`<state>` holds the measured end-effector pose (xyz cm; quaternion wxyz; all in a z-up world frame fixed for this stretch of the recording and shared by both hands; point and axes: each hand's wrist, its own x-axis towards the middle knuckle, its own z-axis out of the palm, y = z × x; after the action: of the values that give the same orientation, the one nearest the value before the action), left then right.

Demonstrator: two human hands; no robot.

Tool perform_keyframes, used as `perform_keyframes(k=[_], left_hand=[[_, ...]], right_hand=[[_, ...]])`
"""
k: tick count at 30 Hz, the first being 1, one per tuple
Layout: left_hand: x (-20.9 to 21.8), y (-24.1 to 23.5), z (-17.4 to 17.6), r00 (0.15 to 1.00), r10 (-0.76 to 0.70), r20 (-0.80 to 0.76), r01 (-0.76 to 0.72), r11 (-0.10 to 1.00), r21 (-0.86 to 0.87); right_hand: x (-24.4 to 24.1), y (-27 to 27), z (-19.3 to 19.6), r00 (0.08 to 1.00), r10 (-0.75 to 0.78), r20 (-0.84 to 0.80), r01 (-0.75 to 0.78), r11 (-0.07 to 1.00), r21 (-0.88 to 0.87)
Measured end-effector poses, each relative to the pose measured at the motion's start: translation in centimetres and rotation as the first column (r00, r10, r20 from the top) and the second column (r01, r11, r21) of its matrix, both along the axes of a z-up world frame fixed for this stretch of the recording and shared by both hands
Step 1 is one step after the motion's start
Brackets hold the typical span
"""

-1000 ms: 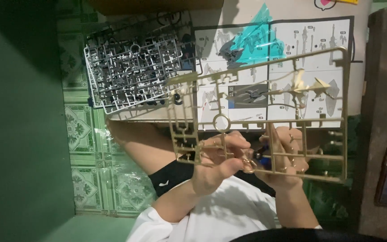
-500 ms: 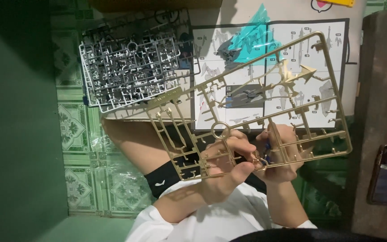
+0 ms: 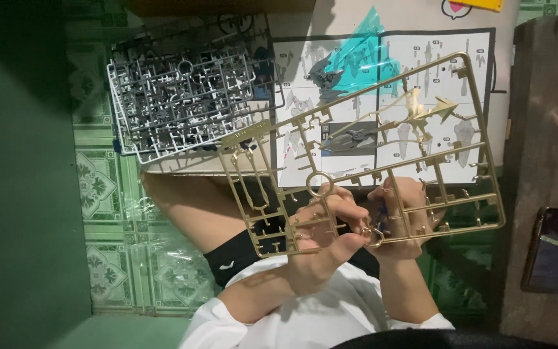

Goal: The person sits on the floor and uses pliers to cut small plastic parts from sprues. They reference an instruction manual and handle multiple sprues and loose parts while assembling a model kit.

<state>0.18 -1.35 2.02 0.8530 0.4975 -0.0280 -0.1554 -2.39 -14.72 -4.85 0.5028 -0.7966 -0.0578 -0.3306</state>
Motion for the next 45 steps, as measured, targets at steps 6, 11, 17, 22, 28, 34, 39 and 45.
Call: perform_keyframes(k=[6,11,17,22,28,34,39,45], left_hand=[[-0.2,0.5,-0.4,0.995,-0.086,-0.058,0.081,0.993,-0.081],[0.2,0.3,0.0,0.996,-0.089,-0.028,0.085,0.988,-0.132],[0.1,0.2,-0.4,0.994,-0.107,-0.025,0.102,0.985,-0.142],[0.1,0.1,-0.4,0.995,-0.077,-0.062,0.069,0.99,-0.126],[0.1,-0.2,-0.4,0.982,-0.102,-0.159,0.061,0.969,-0.241],[0.5,-0.4,0.1,0.966,-0.124,-0.226,0.091,0.985,-0.149],[0.7,-0.6,0.3,0.957,-0.134,-0.259,0.104,0.986,-0.127],[0.6,-0.6,0.1,0.958,-0.139,-0.251,0.113,0.987,-0.113]], right_hand=[[-2.9,-2.8,-5.6,0.958,0.284,-0.03,-0.23,0.829,0.51],[-5.1,-3.3,-8.1,0.948,0.313,0.062,-0.239,0.57,0.786],[-0.1,-0.7,-0.3,0.993,-0.081,-0.091,0.091,0.99,0.111],[-2.5,-1.5,-4.7,0.999,-0.018,-0.041,0.029,0.96,0.278],[-1.5,-2.3,-5.3,1.0,-0.02,0.023,0.016,0.987,0.159],[0.6,-1.0,-1.9,0.962,-0.249,-0.114,0.247,0.969,-0.03],[1.1,-0.9,-1.8,0.972,-0.184,-0.143,0.182,0.983,-0.024],[2.5,-0.4,-1.7,0.948,-0.128,0.293,0.233,0.904,-0.358]])
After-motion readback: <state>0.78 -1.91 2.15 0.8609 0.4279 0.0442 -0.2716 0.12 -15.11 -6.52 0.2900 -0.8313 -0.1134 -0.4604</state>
